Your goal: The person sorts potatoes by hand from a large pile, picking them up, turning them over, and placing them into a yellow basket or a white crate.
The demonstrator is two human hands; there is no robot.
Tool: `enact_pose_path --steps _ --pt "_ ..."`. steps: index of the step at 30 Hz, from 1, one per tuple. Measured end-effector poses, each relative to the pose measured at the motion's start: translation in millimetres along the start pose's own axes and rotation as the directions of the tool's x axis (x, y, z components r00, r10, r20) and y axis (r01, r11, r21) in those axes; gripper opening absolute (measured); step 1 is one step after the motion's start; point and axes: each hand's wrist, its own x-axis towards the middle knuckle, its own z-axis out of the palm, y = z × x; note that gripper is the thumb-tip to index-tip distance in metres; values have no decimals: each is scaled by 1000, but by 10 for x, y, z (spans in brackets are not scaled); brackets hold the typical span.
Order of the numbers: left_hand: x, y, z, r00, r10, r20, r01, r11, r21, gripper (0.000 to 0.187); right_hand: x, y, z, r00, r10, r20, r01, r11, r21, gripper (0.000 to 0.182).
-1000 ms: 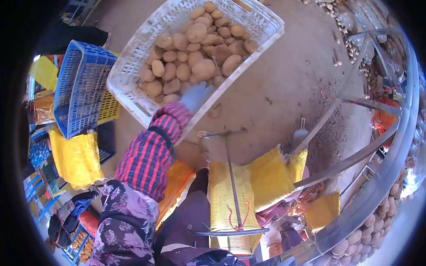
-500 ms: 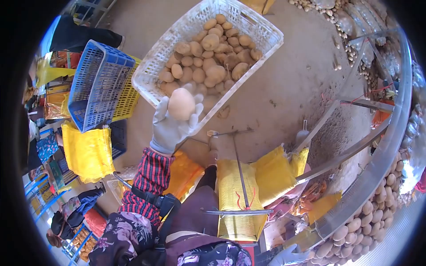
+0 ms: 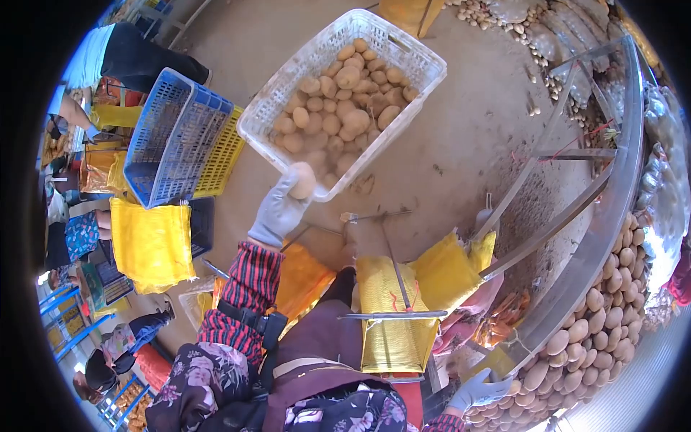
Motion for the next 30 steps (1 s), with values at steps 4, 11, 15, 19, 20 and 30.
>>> enact_pose_path --steps 4,11,15,19,20,30 --pt "-107 135 284 882 463 88 -265 334 904 54 12 -14 9 999 48 9 -49 987 154 61" --pt "-341 221 429 636 578 512 -427 -290 857 70 28 23 34 998 53 15 -55 993 108 62" --pt "-259 179 226 540 726 426 -393 -230 890 59 24 -17 3 999 46 29 -51 974 222 64" --pt "-424 166 -111 683 729 45 -281 205 938 48 62 128 55 993 -115 -35 119 980 157 67" --pt "-511 146 -183 707 707 7 -293 284 913 44 39 158 75 993 -119 -17 119 966 227 69" --pt "-1965 -961 310 936 234 263 -349 516 782 34 -26 154 -139 993 -81 -86 112 881 460 65"
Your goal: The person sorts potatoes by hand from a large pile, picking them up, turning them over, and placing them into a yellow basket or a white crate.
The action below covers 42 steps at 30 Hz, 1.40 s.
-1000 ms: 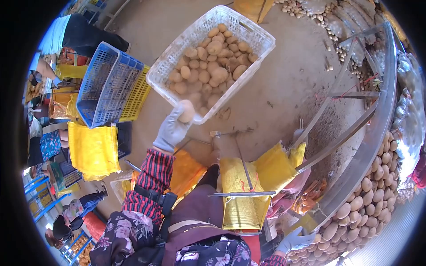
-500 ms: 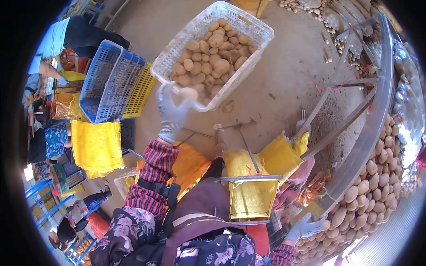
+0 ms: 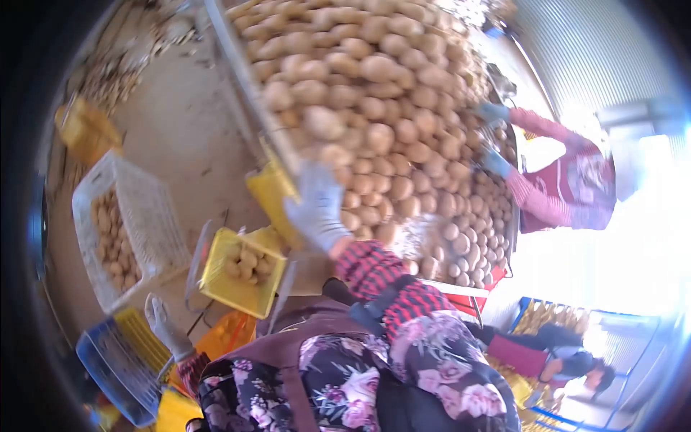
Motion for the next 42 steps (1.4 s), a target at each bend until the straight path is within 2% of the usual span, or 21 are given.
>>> enact_pose_path --steps 3,5,6,8,10,12,14,18,20,22,23,24,27,29,30,33,34,36,38,39,42 --pt "-736 344 540 974 55 221 -73 995 75 34 -176 203 -362 986 40 163 -77 970 232 75" --pt "-1344 553 1061 963 74 260 -95 993 69 31 -422 424 -471 963 -226 146 162 921 355 71" --pt "-1659 658 1338 953 74 295 -93 994 50 29 -567 588 -589 970 -203 133 140 916 376 71" --pt "-2121 737 1854 883 150 444 -236 961 143 25 -798 906 -864 922 -352 159 266 876 402 63" --pt "-2619 949 2433 802 87 592 -216 965 150 25 -984 1277 -1109 929 -337 154 265 895 360 57" --pt "-2870 884 2880 646 82 759 -358 911 206 25 -1157 1749 -1447 899 -343 273 247 911 330 56" --pt "-3144 810 3342 489 36 871 -325 935 143 32 -1444 2196 -1583 932 -247 265 179 950 254 59" --pt "-3467 631 4350 211 238 948 -660 750 -42 49 -1996 3176 -1888 940 140 311 -175 981 88 53" --pt "-3630 820 4745 138 303 943 -847 530 -46 57 -2089 3374 -2174 952 223 211 -228 974 -2 50" --pt "-3659 678 5147 171 259 951 -911 408 53 55 -2193 3583 -2164 966 208 151 -223 970 92 47" --pt "-3709 689 5288 211 235 949 -951 275 143 54 -2107 3615 -2227 929 339 149 -359 922 144 46" --pt "-3761 694 5358 219 235 947 -950 274 151 54 -2037 3647 -2248 873 463 154 -486 852 196 44" --pt "-3827 715 5473 274 162 948 -952 182 244 50 -1240 3786 -2234 911 411 36 -396 846 357 44" --pt "-3732 617 5337 234 289 928 -923 367 118 59 -641 3885 -2031 962 251 -105 -183 882 434 48" --pt "-3674 548 5276 238 288 928 -927 354 128 59 -357 3878 -1931 973 195 -124 -123 893 433 51" --pt "-3556 316 5090 441 167 882 -641 746 179 53 123 3846 -1620 991 97 -88 -58 929 365 57" --pt "-3562 258 5045 449 148 881 -638 744 200 53 171 3851 -1532 998 54 -23 -46 956 288 60" --pt "-3619 300 5017 571 -107 814 -40 987 158 53 155 3948 -1519 998 55 2 -52 930 365 62" --pt "-3604 346 5039 576 -73 815 -151 969 193 56 -23 4028 -1582 989 137 -47 -101 885 454 62" --pt "-3587 396 5122 543 78 836 -533 802 271 59 -194 4071 -1620 981 189 40 -190 903 386 60" --pt "-3747 351 5346 496 184 849 -818 429 385 70 -695 4126 -1695 985 168 25 -161 871 464 56"
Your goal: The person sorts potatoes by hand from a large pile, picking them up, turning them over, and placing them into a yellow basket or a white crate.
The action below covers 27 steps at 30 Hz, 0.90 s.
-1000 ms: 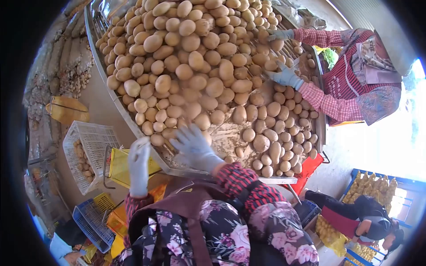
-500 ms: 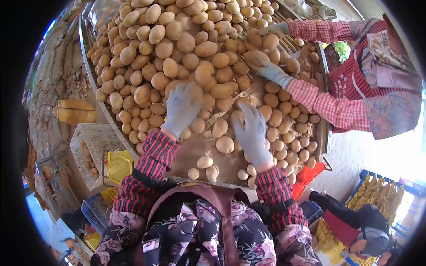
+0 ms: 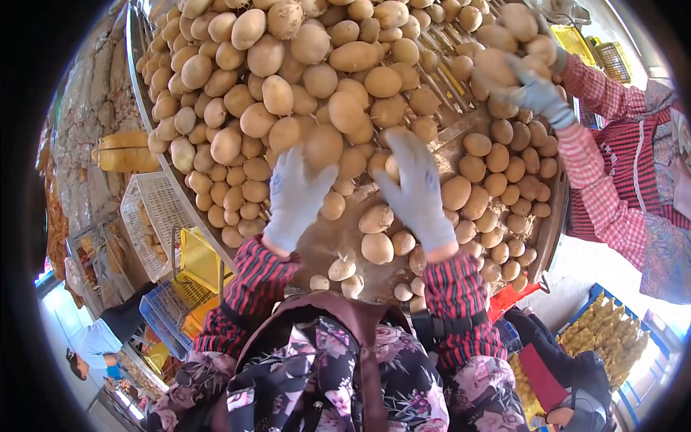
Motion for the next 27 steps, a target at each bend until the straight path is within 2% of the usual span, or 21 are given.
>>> enact_pose_path --steps 1,3,4,6,7,8,9,10,11,12,14,15,17,18,20,22,24,25,26,27 --pt "43 56 87 1000 2 5 -1 1000 -7 70 -142 -65 -44 1000 4 2 -4 1000 -8 56" --pt "126 151 226 987 62 -151 -52 996 68 70 -382 -205 -132 978 -55 203 101 969 -225 52" --pt "145 152 243 987 67 -147 -58 996 62 70 -450 -282 -160 978 -50 201 97 968 -233 52" --pt "194 158 199 990 109 -87 -110 994 -5 69 -501 -434 -179 977 122 177 -105 989 -101 49" --pt "166 158 145 989 123 -80 -124 992 -8 69 -512 -441 -166 980 177 94 -180 983 33 52" --pt "122 244 -17 966 251 -65 -256 963 -87 70 -484 -477 -161 979 190 75 -193 981 25 52" --pt "53 336 -150 926 373 -55 -377 910 -170 71 -429 -557 -179 936 340 95 -352 881 315 57" --pt "-32 420 -237 922 384 -43 -385 905 -181 71 -372 -673 -223 872 463 158 -463 678 571 62" --pt "-116 498 -315 889 456 -49 -453 854 -256 71 -243 -875 -348 780 490 389 -548 235 803 74" --pt "-197 542 -365 850 523 -61 -512 794 -327 72 -237 -896 -355 791 438 428 -534 153 831 79" --pt "-316 547 -418 841 538 -54 -525 791 -314 74 -288 -940 -278 846 375 379 -414 15 910 91" --pt "-352 539 -449 840 540 -58 -528 788 -316 74 -307 -987 -260 846 379 376 -411 14 912 91" --pt "-447 549 -528 838 545 -43 -533 798 -281 73 -346 -1103 -242 853 405 330 -397 92 913 113" --pt "-465 565 -548 837 546 -39 -533 798 -280 73 -373 -1107 -233 852 407 329 -396 88 914 113" --pt "-480 601 -567 792 607 -64 -599 752 -275 72 -404 -1092 -231 902 384 197 -355 403 843 122" --pt "-485 631 -562 768 634 -91 -635 734 -241 73 -399 -1153 -253 893 419 163 -343 401 849 119" --pt "-502 659 -551 741 662 -113 -669 713 -210 75 -371 -1191 -342 894 405 193 -339 328 882 85" --pt "-515 673 -546 760 645 -84 -644 727 -238 76 -371 -1176 -346 893 408 191 -339 329 881 85" --pt "-523 690 -542 776 628 -57 -618 740 -264 77 -359 -1148 -339 865 460 201 -383 344 857 62" --pt "-535 725 -537 824 566 -9 -537 776 -332 79 -350 -1117 -331 834 511 208 -426 356 832 52"
